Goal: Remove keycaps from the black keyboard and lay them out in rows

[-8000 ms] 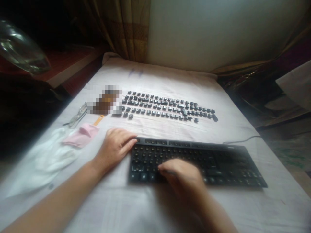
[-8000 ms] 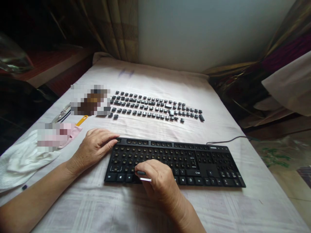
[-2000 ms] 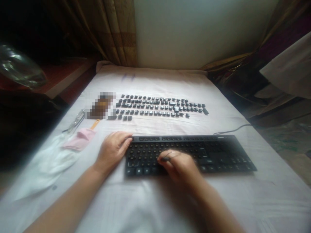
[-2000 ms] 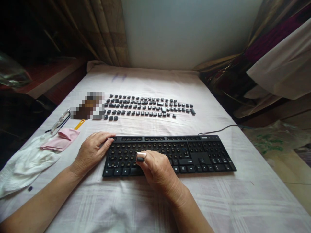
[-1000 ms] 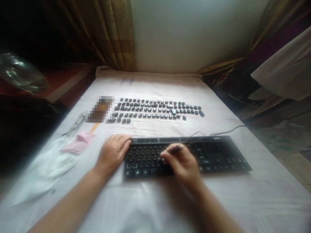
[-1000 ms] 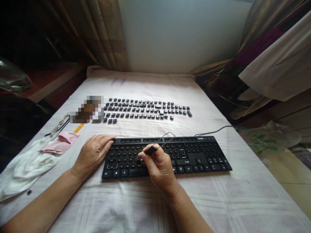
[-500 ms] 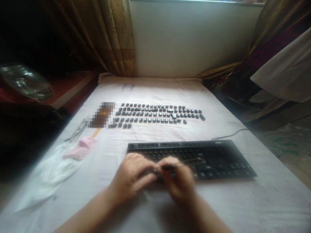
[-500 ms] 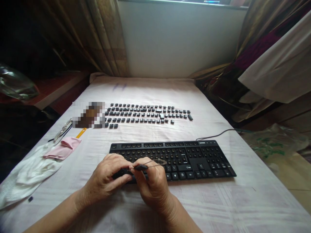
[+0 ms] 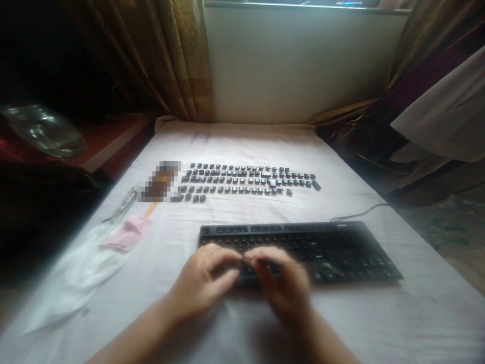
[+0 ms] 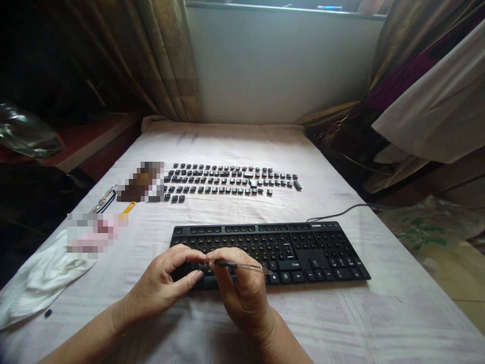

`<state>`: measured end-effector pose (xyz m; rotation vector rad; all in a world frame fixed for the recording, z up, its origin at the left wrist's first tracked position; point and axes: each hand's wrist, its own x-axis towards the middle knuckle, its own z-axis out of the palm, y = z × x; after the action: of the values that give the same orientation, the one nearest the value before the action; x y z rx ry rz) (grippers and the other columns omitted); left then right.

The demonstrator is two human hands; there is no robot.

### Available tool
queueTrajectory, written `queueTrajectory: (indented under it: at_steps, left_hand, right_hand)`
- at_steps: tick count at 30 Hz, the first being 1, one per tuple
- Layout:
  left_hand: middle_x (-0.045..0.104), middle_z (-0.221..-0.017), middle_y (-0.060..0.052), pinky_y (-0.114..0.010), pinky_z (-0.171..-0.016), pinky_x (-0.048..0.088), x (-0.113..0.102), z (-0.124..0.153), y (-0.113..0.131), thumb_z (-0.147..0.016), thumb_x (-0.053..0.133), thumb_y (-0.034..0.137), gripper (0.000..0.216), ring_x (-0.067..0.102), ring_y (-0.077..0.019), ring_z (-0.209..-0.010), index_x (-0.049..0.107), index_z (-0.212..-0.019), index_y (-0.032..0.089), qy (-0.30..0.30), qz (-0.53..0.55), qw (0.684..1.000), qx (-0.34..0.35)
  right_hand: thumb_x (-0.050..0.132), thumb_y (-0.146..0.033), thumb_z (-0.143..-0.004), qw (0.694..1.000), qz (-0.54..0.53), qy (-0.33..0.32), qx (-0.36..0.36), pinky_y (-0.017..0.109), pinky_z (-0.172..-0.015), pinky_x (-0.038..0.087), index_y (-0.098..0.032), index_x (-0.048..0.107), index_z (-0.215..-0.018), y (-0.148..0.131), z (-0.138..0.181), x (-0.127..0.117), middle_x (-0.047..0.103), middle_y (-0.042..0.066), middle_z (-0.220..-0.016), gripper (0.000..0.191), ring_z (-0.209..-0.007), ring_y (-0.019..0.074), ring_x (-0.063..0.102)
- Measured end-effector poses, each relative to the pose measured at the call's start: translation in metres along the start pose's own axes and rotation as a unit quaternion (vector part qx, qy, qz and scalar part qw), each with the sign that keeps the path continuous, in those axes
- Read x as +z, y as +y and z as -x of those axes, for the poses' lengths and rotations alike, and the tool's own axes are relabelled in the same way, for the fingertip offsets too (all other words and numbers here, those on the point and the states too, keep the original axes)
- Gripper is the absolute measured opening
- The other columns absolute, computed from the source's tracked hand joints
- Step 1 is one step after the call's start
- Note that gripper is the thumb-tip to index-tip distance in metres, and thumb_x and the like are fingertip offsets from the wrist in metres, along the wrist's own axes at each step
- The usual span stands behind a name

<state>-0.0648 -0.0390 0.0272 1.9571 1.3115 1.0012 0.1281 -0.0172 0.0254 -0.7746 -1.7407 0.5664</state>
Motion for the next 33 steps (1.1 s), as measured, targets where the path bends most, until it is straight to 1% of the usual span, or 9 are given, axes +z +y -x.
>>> queueTrajectory:
  at_steps: [4, 8, 11, 14, 15, 18, 21, 27, 33]
  left_hand:
    - [0.075, -0.097, -0.001, -0.026, -0.08, 0.054, -0.007, -0.001, -0.008, -0.088, 0.063, 0.019, 0.027, 0.068, -0.0153, -0.088, 0.068, -0.114, 0.027, 0.036, -0.02, 0.999, 0.027]
    - [0.075, -0.096, -0.001, -0.027, -0.08, 0.055, -0.025, -0.009, -0.025, -0.092, 0.063, 0.029, 0.017, 0.068, -0.0159, -0.086, 0.071, -0.107, 0.027, 0.106, -0.073, 0.991, 0.02]
    - [0.076, -0.095, -0.003, -0.031, -0.081, 0.055, -0.043, -0.027, -0.044, -0.092, 0.063, 0.041, 0.023, 0.069, -0.0187, -0.086, 0.072, -0.104, 0.024, 0.138, -0.157, 0.977, 0.033]
    - [0.076, -0.091, -0.004, -0.034, -0.081, 0.054, -0.056, -0.052, -0.064, -0.093, 0.059, 0.046, 0.029, 0.068, -0.0205, -0.084, 0.073, -0.104, 0.024, 0.131, -0.266, 0.954, 0.043]
    - [0.076, -0.09, -0.004, -0.035, -0.082, 0.053, -0.058, -0.06, -0.07, -0.092, 0.06, 0.046, 0.029, 0.067, -0.021, -0.084, 0.074, -0.103, 0.024, 0.128, -0.278, 0.951, 0.044]
    - [0.075, -0.099, -0.005, -0.039, -0.093, 0.049, -0.059, -0.082, -0.086, -0.089, 0.065, 0.043, 0.023, 0.065, -0.0242, -0.098, 0.076, -0.097, 0.024, 0.119, -0.301, 0.945, 0.043]
    - [0.071, -0.109, -0.006, -0.044, -0.097, 0.045, -0.054, -0.092, -0.098, -0.085, 0.068, 0.038, 0.018, 0.06, -0.0269, -0.106, 0.078, -0.095, 0.026, 0.115, -0.326, 0.938, 0.03]
    - [0.061, -0.131, -0.008, -0.051, -0.101, 0.036, -0.049, -0.094, -0.106, -0.084, 0.071, 0.036, 0.015, 0.049, -0.0333, -0.122, 0.078, -0.096, 0.029, 0.124, -0.369, 0.921, 0.01]
    - [0.059, -0.136, -0.008, -0.055, -0.103, 0.031, -0.047, -0.095, -0.11, -0.085, 0.071, 0.037, 0.015, 0.045, -0.0342, -0.127, 0.078, -0.097, 0.03, 0.119, -0.39, 0.913, -0.001]
  right_hand:
    - [0.063, -0.002, -0.086, 0.999, 0.002, 0.046, 0.016, 0.023, -0.078, 0.06, -0.023, 0.066, -0.103, 0.006, 0.0, -0.005, 0.076, 0.001, -0.09, 0.027, -0.082, 0.0139, 0.073]
    - [0.062, 0.0, -0.085, 0.998, -0.007, 0.066, 0.02, 0.025, -0.078, 0.06, -0.024, 0.067, -0.102, 0.008, -0.002, -0.008, 0.075, 0.001, -0.091, 0.03, -0.083, 0.014, 0.073]
    - [0.062, 0.0, -0.085, 0.997, -0.012, 0.068, 0.014, 0.025, -0.076, 0.06, -0.024, 0.067, -0.102, 0.008, -0.002, -0.008, 0.075, 0.001, -0.09, 0.03, -0.083, 0.0146, 0.073]
    - [0.063, -0.001, -0.085, 0.998, -0.008, 0.063, 0.014, 0.028, -0.075, 0.061, -0.024, 0.067, -0.103, 0.007, -0.001, -0.007, 0.076, 0.002, -0.09, 0.03, -0.082, 0.0163, 0.074]
    - [0.063, -0.001, -0.084, 0.998, -0.004, 0.061, 0.014, 0.029, -0.075, 0.062, -0.024, 0.067, -0.103, 0.007, -0.001, -0.007, 0.076, 0.002, -0.09, 0.029, -0.082, 0.0168, 0.074]
    - [0.064, -0.002, -0.085, 0.998, 0.008, 0.06, 0.012, 0.03, -0.073, 0.062, -0.023, 0.068, -0.101, 0.007, -0.002, -0.008, 0.077, 0.003, -0.088, 0.027, -0.08, 0.0174, 0.074]
    - [0.063, -0.004, -0.086, 0.998, 0.015, 0.062, 0.006, 0.03, -0.071, 0.063, -0.023, 0.068, -0.1, 0.007, -0.004, -0.01, 0.077, 0.003, -0.087, 0.024, -0.078, 0.0177, 0.075]
    - [0.064, -0.005, -0.086, 0.998, 0.035, 0.052, -0.002, 0.028, -0.071, 0.063, -0.023, 0.068, -0.1, 0.008, -0.003, -0.01, 0.077, 0.004, -0.086, 0.023, -0.078, 0.0175, 0.075]
    - [0.063, -0.006, -0.087, 0.999, 0.034, 0.03, -0.016, 0.028, -0.072, 0.064, -0.022, 0.067, -0.101, 0.005, -0.004, -0.01, 0.077, 0.004, -0.086, 0.022, -0.078, 0.0176, 0.075]
